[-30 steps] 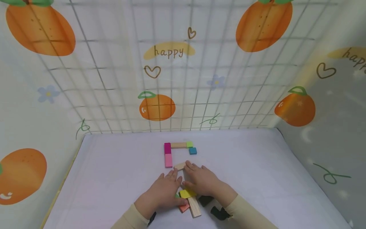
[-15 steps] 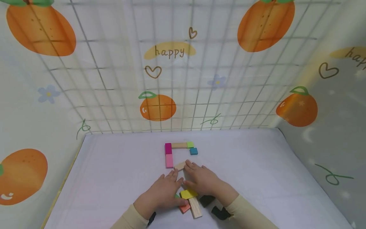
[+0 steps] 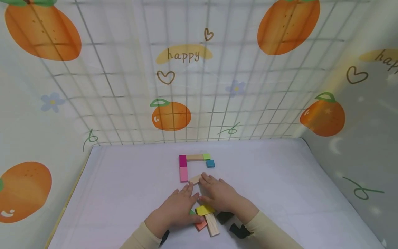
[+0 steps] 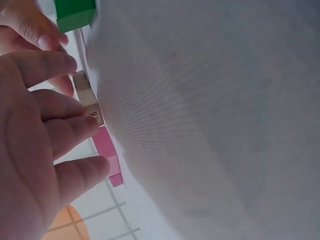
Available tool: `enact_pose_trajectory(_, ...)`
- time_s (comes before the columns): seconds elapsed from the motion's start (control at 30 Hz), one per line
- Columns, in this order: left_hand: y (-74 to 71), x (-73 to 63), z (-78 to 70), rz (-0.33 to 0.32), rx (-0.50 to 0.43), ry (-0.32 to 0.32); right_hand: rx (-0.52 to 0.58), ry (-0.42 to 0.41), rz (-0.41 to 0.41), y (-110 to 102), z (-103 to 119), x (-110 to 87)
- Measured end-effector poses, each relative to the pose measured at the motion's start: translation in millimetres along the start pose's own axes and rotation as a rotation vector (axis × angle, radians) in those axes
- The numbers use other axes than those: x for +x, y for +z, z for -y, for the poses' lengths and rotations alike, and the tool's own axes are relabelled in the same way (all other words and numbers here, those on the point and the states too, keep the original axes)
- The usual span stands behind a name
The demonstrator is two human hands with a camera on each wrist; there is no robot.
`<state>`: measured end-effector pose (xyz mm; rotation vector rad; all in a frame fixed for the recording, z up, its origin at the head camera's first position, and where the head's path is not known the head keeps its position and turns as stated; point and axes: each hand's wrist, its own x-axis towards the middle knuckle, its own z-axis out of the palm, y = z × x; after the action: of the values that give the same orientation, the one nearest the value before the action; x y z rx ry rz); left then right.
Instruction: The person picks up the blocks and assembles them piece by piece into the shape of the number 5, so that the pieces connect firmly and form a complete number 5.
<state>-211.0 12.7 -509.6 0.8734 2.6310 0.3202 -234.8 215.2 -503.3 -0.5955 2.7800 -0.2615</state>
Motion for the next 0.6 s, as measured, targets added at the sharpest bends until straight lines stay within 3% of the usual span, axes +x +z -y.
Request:
enact_pose_trajectory(0.3,2.5,1.4,1.8,-0.007,0.002,-0.014,0.012,-0.05,-0.019,2.5,0.1,-1.2)
enact_pose_trajectory(0.6,0.1,3.1,10.0,-0.121,0.003,-0.099,-0.004,-0.069,-0.001,4.7,0.5,0.4)
